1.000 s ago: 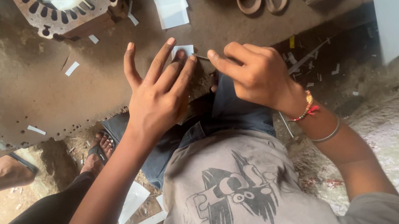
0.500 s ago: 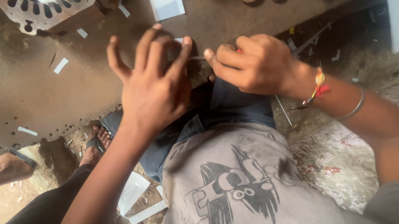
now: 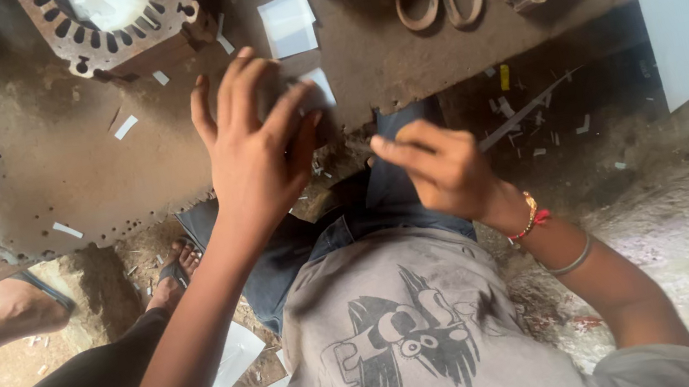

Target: The person places small rectangular insulation sheets into the slots of motor stators using a thin metal tool to seat them firmly.

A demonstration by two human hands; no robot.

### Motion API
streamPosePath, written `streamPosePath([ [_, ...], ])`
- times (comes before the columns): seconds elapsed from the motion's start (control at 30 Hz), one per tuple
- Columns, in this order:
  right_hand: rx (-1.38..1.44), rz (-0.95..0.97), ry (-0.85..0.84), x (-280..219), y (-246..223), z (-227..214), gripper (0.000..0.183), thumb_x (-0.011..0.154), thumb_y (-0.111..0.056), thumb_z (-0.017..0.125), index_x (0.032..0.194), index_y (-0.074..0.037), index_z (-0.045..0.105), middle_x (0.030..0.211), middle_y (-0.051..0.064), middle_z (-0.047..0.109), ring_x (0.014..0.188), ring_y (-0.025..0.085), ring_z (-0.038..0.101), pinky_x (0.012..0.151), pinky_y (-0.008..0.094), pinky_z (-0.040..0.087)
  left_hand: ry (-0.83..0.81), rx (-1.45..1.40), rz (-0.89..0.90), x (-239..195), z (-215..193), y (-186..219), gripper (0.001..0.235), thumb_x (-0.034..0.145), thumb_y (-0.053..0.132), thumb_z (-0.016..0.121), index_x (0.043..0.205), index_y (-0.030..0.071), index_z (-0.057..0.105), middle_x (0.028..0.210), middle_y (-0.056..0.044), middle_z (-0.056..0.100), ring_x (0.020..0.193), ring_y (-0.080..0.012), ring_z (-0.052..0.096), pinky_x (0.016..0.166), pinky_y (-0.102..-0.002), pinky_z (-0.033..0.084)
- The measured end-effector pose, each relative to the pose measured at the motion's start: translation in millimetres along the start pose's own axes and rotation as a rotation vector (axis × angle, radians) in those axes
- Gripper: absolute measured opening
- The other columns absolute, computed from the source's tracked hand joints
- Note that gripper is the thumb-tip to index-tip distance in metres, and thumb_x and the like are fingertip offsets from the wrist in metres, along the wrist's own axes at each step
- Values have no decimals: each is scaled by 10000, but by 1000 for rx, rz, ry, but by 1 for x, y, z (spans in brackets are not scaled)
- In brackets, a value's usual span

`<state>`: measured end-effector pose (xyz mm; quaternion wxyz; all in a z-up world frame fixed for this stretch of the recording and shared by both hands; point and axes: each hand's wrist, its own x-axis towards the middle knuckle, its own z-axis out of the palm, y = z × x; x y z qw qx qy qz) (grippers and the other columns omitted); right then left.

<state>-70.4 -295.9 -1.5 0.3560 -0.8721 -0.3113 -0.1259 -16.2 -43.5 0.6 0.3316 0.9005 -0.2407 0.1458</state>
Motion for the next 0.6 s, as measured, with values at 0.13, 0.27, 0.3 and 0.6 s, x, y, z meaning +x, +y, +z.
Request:
streamPosePath([
  [0.13, -30, 86, 76, 20, -1, -11, 386, 883, 140, 644, 1234, 0, 726, 935, 134, 637, 731, 243, 641, 617, 357, 503, -86, 109, 136, -5, -1, -4, 422, 831, 90, 741, 1246, 169, 746, 1228, -2, 680, 1421, -252, 547, 1250, -634, 103],
  [0.27, -74, 127, 51, 44, -4, -14, 378, 883, 120, 644, 1219, -25, 741, 937, 122, 627, 740, 267, 652, 637, 371, 514, -114, 182, 227, -16, -1, -7, 506, 847, 164, 734, 1351, 133, 703, 1169, -26, 674, 1394, -252, 559, 1224, -674, 102],
  [0.3, -81, 130, 44, 48, -4, -12, 378, 884, 112, 643, 1218, -35, 741, 938, 119, 625, 749, 280, 655, 647, 378, 517, -103, 207, 266, -19, 0, -7, 513, 888, 195, 740, 1393, 117, 686, 1183, -44, 667, 1387, -253, 557, 1221, -680, 97],
  [0.6, -202, 33, -46, 53, 1, -11, 418, 861, 98, 614, 1239, -34, 735, 940, 103, 621, 731, 274, 645, 649, 373, 536, -17, 336, 403, -24, 12, -18, 507, 919, 182, 715, 1412, 80, 657, 1119, -45, 651, 1398, -225, 600, 1231, -697, 93],
])
